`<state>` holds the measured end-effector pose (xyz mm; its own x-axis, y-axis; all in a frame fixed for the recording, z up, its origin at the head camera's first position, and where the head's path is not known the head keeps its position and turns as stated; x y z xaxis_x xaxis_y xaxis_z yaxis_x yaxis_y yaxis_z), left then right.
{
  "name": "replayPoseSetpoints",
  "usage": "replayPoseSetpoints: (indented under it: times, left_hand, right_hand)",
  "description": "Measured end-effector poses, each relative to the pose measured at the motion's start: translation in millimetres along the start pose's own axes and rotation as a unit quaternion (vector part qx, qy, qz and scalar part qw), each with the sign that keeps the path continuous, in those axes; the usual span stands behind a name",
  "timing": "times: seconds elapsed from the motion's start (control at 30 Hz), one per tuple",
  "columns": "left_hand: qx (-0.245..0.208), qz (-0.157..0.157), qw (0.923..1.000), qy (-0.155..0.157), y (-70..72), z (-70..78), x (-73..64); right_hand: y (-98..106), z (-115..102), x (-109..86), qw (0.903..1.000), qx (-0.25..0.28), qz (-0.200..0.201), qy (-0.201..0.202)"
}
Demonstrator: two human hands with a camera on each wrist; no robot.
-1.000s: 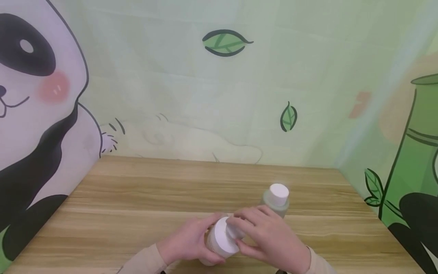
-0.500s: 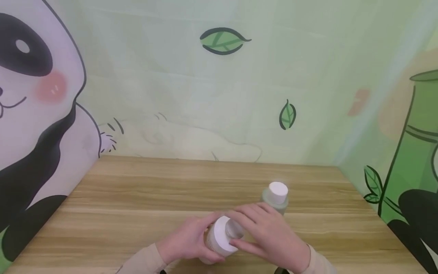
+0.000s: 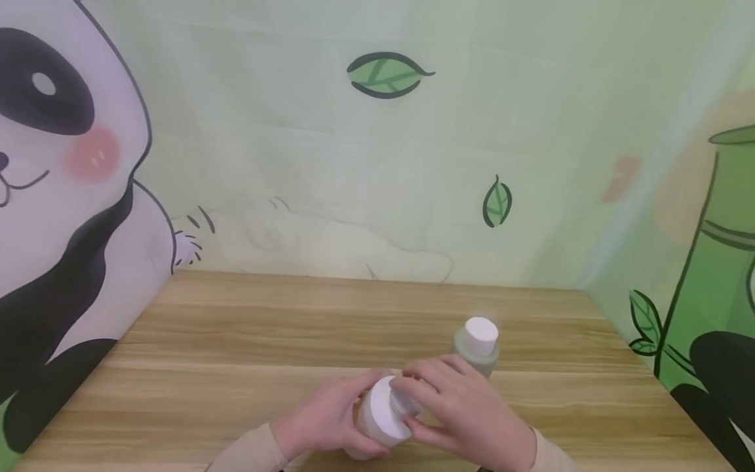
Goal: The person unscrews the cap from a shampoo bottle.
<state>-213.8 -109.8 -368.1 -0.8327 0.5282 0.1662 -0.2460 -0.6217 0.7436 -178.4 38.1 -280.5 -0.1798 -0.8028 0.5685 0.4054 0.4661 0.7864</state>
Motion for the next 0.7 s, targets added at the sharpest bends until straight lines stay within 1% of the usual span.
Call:
replayPoseSetpoints:
  times: [0.07,0.17,0.3,0.43,0.6,0.7]
  left_hand:
    - [0.000,0.003,1.0000,0.004,0.3,-0.4,-0.9]
    - [-0.007,0.003,1.0000,0.002,0.3,-0.7,-1.4]
    - [-0.009,0.007,0.9999,-0.006,0.5,-0.5,-1.4]
    - [-0.005,0.008,0.9999,-0.010,0.3,-0.2,-1.6]
    - [0.001,0.011,0.9999,-0.010,0.1,0.2,-1.8]
    - [0.005,0.010,0.9999,-0.010,0.1,-0.1,-1.5]
  right_hand:
    - [1.1,-2.5,0.8,0.9998,0.005,0.007,0.016]
    - [1.4,-4.7,1.8,0.9996,0.004,0.007,0.027]
    - [-2.0,-3.7,0.5,0.9996,0.011,-0.022,0.010]
    - [-4.9,-0.2,-1.1,0.9991,0.016,-0.036,-0.016]
    - [-2.6,3.0,-0.8,0.9996,-0.002,-0.008,-0.027]
    - [-0.9,3.5,0.2,0.9997,-0.010,0.009,-0.020]
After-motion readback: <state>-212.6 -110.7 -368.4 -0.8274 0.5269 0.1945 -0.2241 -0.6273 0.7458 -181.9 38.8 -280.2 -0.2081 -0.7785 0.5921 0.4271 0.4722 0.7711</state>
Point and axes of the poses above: each hand's wrist, its own x-axis towards the middle knuckle, its own y-axis out of the back of the hand, z = x × y, the point moved 6 cm from there along x, towards the middle knuckle, and after that the axes turned 4 degrees about y, right-handed, at the moved point
